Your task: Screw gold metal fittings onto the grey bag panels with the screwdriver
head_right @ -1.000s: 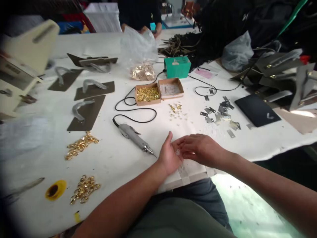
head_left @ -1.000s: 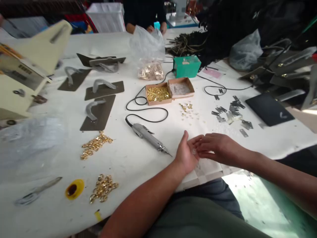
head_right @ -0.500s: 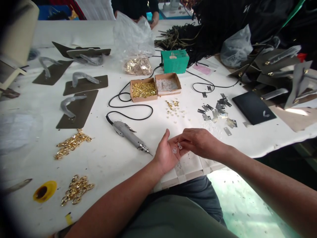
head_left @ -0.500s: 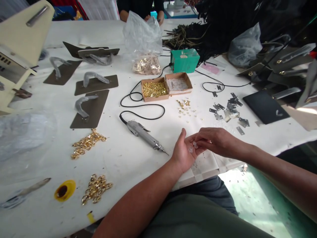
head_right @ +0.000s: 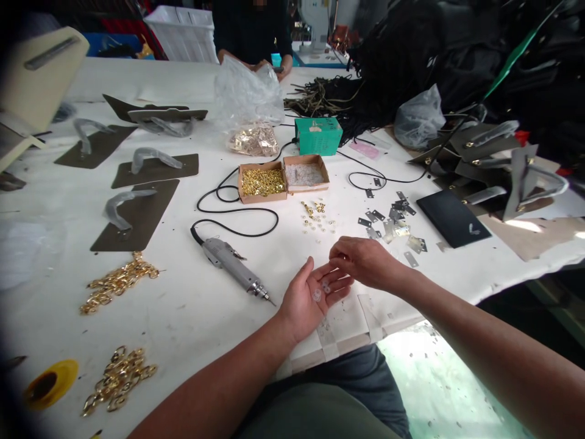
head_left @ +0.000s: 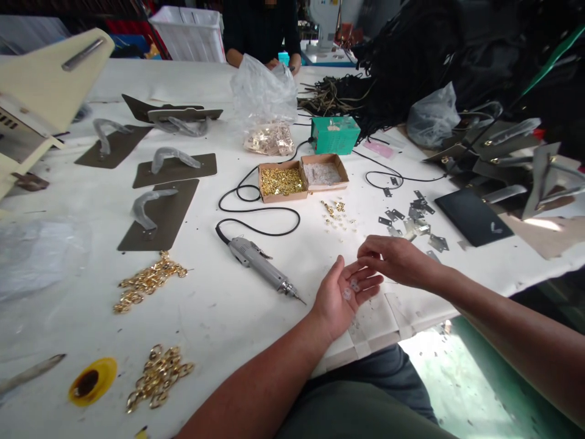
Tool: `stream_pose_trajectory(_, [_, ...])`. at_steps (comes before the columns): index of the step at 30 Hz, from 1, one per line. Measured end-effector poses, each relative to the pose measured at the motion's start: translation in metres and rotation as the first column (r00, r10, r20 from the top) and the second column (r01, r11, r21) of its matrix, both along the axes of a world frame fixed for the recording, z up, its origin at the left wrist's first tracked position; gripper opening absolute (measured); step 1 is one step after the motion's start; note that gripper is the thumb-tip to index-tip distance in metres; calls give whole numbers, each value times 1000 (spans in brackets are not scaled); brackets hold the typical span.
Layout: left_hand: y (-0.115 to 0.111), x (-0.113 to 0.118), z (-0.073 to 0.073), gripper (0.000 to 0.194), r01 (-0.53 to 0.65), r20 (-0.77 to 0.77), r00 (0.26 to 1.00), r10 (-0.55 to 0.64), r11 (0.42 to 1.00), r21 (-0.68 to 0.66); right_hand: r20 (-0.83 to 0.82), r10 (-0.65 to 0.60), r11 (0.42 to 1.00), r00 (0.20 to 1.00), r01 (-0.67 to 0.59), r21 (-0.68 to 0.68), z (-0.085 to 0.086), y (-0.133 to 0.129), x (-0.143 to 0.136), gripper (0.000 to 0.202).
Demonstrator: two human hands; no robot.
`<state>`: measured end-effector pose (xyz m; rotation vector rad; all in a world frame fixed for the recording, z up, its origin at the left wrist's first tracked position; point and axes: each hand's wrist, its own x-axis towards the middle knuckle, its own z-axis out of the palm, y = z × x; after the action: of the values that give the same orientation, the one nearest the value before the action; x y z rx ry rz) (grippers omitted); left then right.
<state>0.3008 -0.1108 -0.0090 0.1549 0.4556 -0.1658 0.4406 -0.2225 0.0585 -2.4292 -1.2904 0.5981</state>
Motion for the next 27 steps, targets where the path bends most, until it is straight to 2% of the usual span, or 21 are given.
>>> stream_pose_trajectory(4, [0, -1, 2, 53, 7, -44, 999, -7, 1000, 4, -30, -117, 992, 993, 118, 45, -5, 0, 23, 19])
stream_pose_trajectory(8, [0, -1, 5, 56, 17, -50, 999, -16, 999, 30, -87, -321, 946, 943, 324, 26, -16, 6, 58, 29])
stream_pose_trajectory(10, [0, -1, 5, 56, 19, -46, 999, -18, 999, 34, -100, -375, 924, 922, 380, 36, -21, 14, 69, 31])
stream_pose_trajectory(14, [-1, -1, 2, 52, 23, -38, 999, -22, 1000, 17, -104, -360, 929, 927, 367, 54, -27, 41, 72, 31])
stream_pose_trajectory(18, [-1, -1, 1, 52, 17, -30, 999, -17, 1000, 15, 10, -334, 942, 943, 333, 36, -30, 63, 76, 28])
stream_pose_trajectory(20, [-1, -1, 1, 52, 18, -37, 999, -17, 1000, 17, 40, -354, 935, 934, 354, 20, -32, 67, 83, 28])
stream_pose_trajectory(27, [-1, -1, -2, 54, 27, -39, 999, -27, 999, 17, -32, -366, 931, 930, 366, -8, -43, 70, 93, 30])
